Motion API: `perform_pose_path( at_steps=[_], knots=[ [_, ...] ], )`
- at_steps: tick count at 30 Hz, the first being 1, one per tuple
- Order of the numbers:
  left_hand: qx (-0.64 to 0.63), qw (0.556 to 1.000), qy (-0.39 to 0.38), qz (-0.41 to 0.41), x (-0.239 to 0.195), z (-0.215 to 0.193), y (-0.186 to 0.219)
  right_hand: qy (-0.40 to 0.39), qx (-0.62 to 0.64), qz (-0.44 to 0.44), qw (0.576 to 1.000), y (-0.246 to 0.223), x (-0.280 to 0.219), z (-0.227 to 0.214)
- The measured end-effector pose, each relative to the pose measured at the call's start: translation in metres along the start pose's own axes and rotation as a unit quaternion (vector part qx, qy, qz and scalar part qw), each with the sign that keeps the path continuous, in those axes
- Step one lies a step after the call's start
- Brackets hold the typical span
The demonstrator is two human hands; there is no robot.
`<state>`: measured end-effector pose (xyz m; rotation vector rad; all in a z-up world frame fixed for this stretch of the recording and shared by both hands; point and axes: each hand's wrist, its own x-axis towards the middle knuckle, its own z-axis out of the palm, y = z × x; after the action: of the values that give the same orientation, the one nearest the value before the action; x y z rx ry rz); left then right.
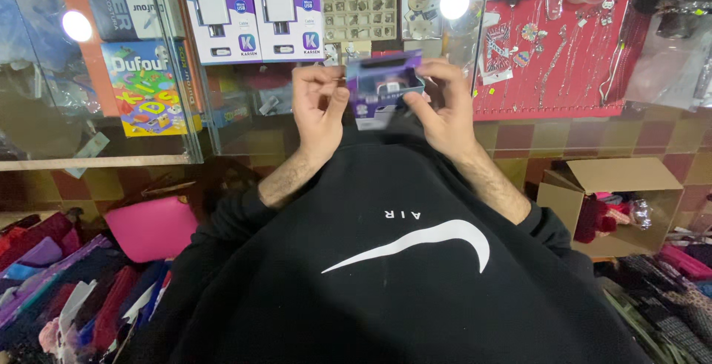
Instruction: The person unboxes a wall charger by taking it out of a box, unwrapping the cable from its plastic packaging, and placing it back into the box before hanging it on a display rack.
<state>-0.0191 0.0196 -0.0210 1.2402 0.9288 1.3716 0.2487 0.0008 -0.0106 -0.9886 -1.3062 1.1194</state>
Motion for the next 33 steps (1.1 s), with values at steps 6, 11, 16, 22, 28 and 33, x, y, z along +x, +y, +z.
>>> perform_pose_path(
  at_steps=[6, 11, 16, 22, 28, 33],
  knots=[
    [0.124, 0.992, -0.021, 0.017, -0.001, 0.003, -0.006, 0.022, -0.037, 0.013, 0.999, -0.007, 0.001, 0.008],
    [0.157, 0.986, -0.049, 0.024, 0.012, 0.013, 0.010, 0.079, -0.094, 0.022, 0.992, 0.006, 0.011, 0.000],
    [0.144, 0.989, 0.009, 0.026, 0.019, 0.017, 0.020, 0.116, -0.039, 0.076, 0.990, -0.034, 0.029, 0.009],
    [0.123, 0.991, -0.051, -0.013, 0.033, 0.013, 0.029, -0.024, -0.164, -0.002, 0.986, -0.034, 0.039, -0.017],
    [0.153, 0.981, -0.123, 0.001, 0.030, -0.001, 0.031, -0.048, -0.186, 0.016, 0.981, -0.039, 0.034, -0.018],
    [0.107, 0.979, -0.144, -0.094, 0.013, -0.012, 0.011, -0.019, -0.158, 0.050, 0.986, -0.040, 0.018, -0.003]
  ],
)
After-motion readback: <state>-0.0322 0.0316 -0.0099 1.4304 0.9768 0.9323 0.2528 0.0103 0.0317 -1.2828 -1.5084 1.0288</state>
